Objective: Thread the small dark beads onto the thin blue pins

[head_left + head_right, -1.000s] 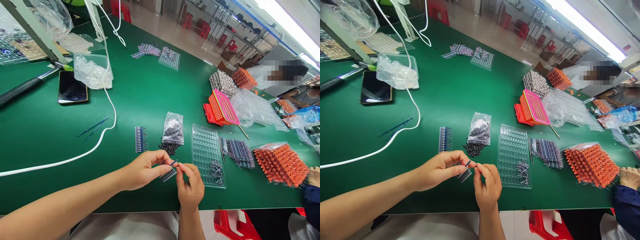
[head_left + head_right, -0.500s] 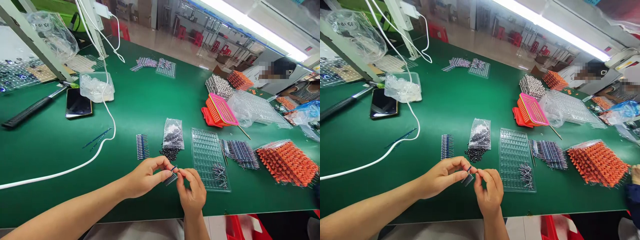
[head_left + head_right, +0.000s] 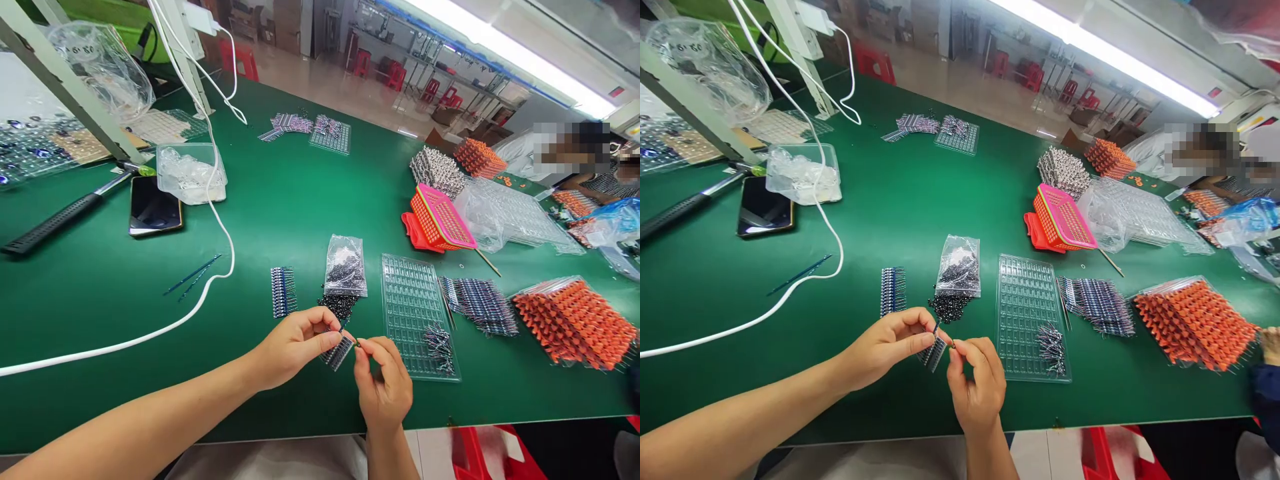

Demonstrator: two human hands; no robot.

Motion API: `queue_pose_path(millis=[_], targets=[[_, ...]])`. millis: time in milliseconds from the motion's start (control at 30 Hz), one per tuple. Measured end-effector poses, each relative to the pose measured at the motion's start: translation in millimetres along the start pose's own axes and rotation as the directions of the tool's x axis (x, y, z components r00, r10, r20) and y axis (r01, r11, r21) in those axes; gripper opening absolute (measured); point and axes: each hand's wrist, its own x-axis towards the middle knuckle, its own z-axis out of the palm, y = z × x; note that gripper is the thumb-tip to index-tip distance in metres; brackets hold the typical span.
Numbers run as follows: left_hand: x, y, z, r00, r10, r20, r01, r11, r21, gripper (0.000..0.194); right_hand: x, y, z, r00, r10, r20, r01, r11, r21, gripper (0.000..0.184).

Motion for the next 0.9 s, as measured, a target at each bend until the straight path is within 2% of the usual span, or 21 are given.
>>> queue_pose_path(millis=[167,300,900], targets=[[0.4,-1.8,4.6,0.998,0.009,-0.068,-0.006,0.999,0.052,0.025,-3.1,-2.6,-0.8,0.972,0.231,0.034,-0.233,0.959,0.162,0.012],[-0.8,-1.5,8.1,0.996,0.031,-0.085,-0.021,0.993,0.115,0.02,-4.4,-1.9,-0.4,0.947,0.312,0.076,-0.321,0.918,0.234,0.01],[-2.1,-4.5,7.3,0.995,0.038,-0.097,-0.013,0.97,0.242,0.021,-5.3,-0.9,0.3,0.945,0.319,0.07,-0.326,0.918,0.223,0.008]])
